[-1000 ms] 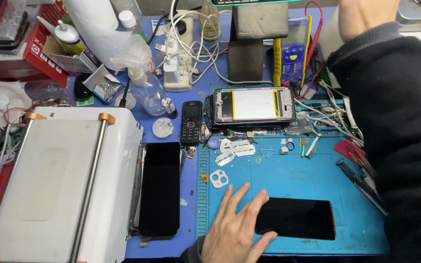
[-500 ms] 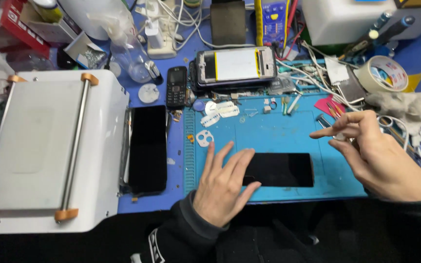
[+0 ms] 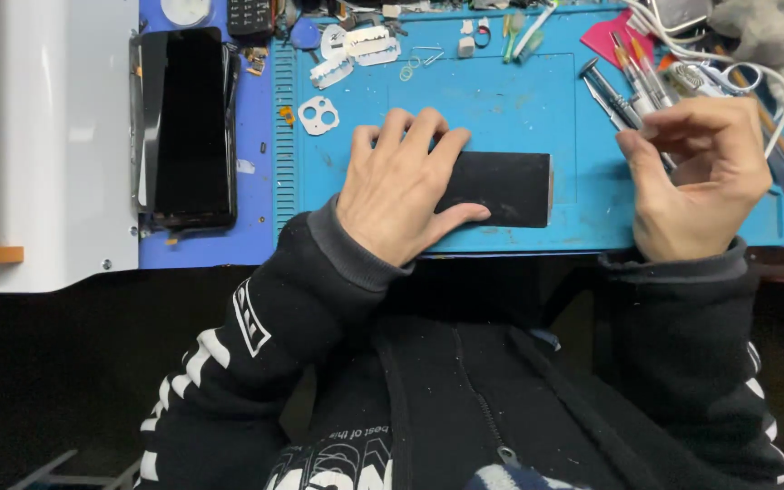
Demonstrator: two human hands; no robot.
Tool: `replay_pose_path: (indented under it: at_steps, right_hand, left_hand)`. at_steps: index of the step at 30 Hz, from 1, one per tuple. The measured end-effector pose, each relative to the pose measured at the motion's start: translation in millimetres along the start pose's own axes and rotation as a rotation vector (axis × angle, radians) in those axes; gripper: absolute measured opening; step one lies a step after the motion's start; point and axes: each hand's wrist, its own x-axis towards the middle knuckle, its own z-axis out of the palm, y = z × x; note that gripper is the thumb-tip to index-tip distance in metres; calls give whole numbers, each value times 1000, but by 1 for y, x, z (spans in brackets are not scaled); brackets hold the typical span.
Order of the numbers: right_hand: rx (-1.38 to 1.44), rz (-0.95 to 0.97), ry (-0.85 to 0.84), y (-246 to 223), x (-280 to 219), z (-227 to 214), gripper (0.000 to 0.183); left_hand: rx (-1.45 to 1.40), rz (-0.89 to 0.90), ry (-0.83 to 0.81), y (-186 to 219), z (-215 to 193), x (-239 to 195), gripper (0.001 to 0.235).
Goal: Cleaning and preparing a mobile phone screen component for reassembly.
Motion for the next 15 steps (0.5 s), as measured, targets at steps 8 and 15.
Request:
replay_pose_path:
  at_steps: [8,15]
  right_hand:
    - [2,80,-53,2,-1,-1,21]
    - [4,115,-57,-3,2,-1,21]
  left_hand:
    - [-57,-38,-65,4,6,19,71]
    - [-216,-4,-132,9,-16,24,60]
